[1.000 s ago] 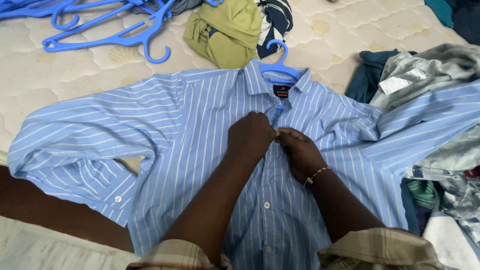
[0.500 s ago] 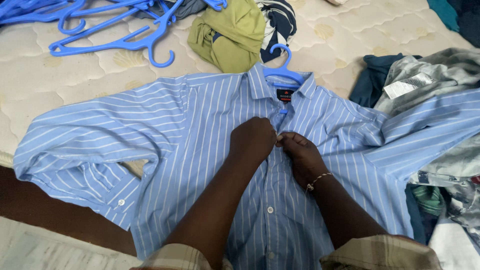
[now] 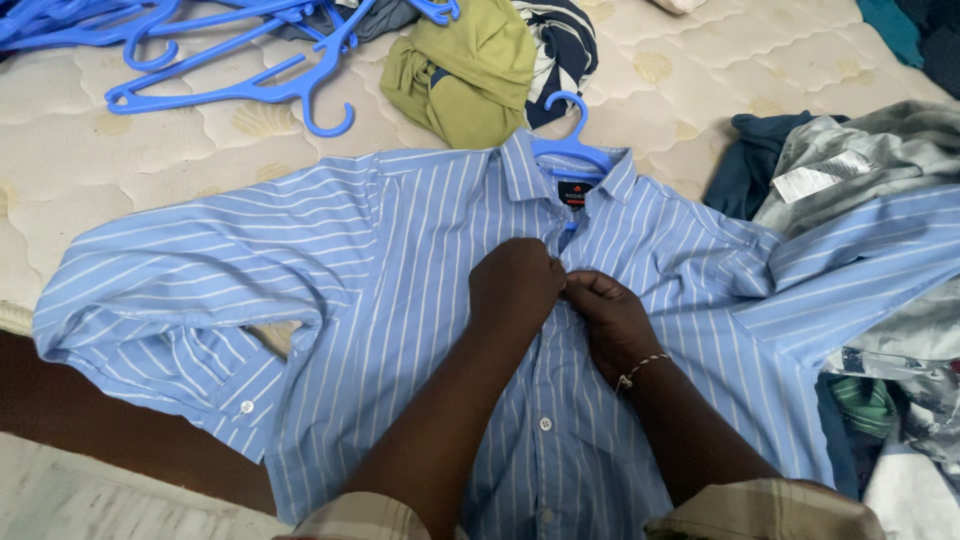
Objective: The person buttons a blue striped shirt laid on a bed, places a blue hanger into the collar, and hangs the shirt on a rod inside a wardrobe.
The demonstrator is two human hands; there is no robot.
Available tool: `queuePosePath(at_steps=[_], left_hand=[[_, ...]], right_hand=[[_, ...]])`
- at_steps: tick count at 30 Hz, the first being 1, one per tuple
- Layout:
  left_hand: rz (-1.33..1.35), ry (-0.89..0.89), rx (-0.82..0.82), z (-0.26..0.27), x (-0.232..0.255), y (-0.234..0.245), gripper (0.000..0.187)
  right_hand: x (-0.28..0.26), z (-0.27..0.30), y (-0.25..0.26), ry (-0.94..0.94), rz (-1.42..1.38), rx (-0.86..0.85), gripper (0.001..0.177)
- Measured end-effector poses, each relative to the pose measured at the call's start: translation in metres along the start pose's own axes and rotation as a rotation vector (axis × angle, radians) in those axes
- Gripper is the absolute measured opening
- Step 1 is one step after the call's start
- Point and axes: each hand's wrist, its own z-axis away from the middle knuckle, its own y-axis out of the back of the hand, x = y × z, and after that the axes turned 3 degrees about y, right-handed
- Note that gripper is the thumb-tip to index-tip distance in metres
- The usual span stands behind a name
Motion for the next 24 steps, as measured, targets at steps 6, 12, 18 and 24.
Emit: queuePosePath(at_steps=[6,12,18,24], left_hand=[[0.008,-0.037,0.072,0.003,-0.003,-0.009,0.025],[-0.107,-0.057,-0.004,0.001,-0.003,-0.012,0.028],[-0.023,-0.007,-0.036,-0.004,-0.009,-0.013,0.025],[0.039,0.028,-0.138,-0.006,-0.005,-0.006,0.027]], right_hand=[[0.0,-0.001,0.003,0.032,0.015,-0.022,0.014],[0.001,-0.004,0.002,-0.004,0.049,-0.006,0.016],[0.004,-0.004,-0.001,0.07,0.057,-0.042,0.016],[0.005,-0.008,0.002,0.036,0.049,-0.05,0.017]])
